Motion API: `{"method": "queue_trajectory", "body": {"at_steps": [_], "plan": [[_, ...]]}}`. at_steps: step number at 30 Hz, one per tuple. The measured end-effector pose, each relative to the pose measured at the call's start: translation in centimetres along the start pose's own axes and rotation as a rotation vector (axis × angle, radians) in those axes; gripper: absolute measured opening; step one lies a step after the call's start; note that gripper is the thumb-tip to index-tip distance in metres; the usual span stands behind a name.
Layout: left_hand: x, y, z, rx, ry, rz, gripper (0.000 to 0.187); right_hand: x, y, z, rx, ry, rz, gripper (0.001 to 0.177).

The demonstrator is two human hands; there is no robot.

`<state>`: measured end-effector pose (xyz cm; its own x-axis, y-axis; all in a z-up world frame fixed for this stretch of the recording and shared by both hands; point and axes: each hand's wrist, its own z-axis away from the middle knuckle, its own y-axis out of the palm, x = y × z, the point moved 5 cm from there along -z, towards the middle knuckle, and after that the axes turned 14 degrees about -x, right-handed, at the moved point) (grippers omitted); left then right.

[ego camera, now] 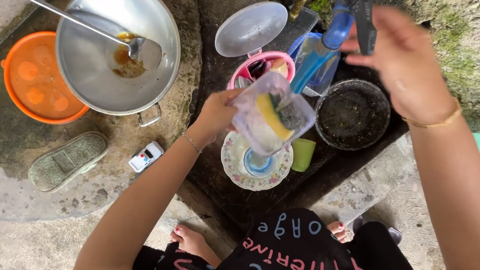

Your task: Washing various dishes and plastic containers under an outdoor water tap.

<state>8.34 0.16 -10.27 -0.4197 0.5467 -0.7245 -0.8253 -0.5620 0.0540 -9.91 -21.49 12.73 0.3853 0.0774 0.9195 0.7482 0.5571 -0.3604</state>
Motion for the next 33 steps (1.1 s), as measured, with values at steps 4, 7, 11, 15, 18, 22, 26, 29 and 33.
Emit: {"method": "queue_trajectory", "body": {"at_steps": [4, 7, 11, 15, 18, 22, 26, 29, 33], "plan": [[-2.1, -0.6, 0.5, 0.018, 0.108, 0.045, 0.061, 5.5, -0.6, 1.5, -0.169, -0.217, -0.146, 0.048], [-2.0, -1.2, 1.2, 0.019, 0.076, -0.058, 0.057, 6.4, -0.4, 2.8, -0.226, -0.383, -0.078, 0.048], [-1.6, -1.6, 1.4, -0.011, 0.150, -0.062, 0.054, 8.1, -0.1, 4.1, -0.191, -0.470, -0.209, 0.046], [-1.6, -0.7, 2.0, 0.018, 0.069, -0.105, 0.055, 8.9, -0.2, 4.9, -0.202, -0.546, -0.082, 0.038], [-2.3, -0.8, 2.2, -0.007, 0.081, -0.126, 0.056, 9.0, -0.1, 5.0, -0.196, -0.636, 0.022, 0.035], [-2.5, -0.8, 2.3, -0.009, 0.073, -0.121, 0.056, 8.9, 0.0, 5.3, -0.181, -0.665, 0.036, 0.038], [-2.6, -0.9, 2.3, -0.002, 0.089, -0.130, 0.058, 8.6, 0.0, 5.2, -0.188, -0.658, 0.030, 0.038], [-2.7, -0.8, 2.3, 0.001, 0.096, -0.128, 0.058, 8.3, -0.1, 5.1, -0.199, -0.641, 0.013, 0.038], [-2.6, -1.0, 2.3, -0.016, 0.098, -0.141, 0.058, 7.8, -0.1, 5.0, -0.192, -0.641, -0.028, 0.038]]}}
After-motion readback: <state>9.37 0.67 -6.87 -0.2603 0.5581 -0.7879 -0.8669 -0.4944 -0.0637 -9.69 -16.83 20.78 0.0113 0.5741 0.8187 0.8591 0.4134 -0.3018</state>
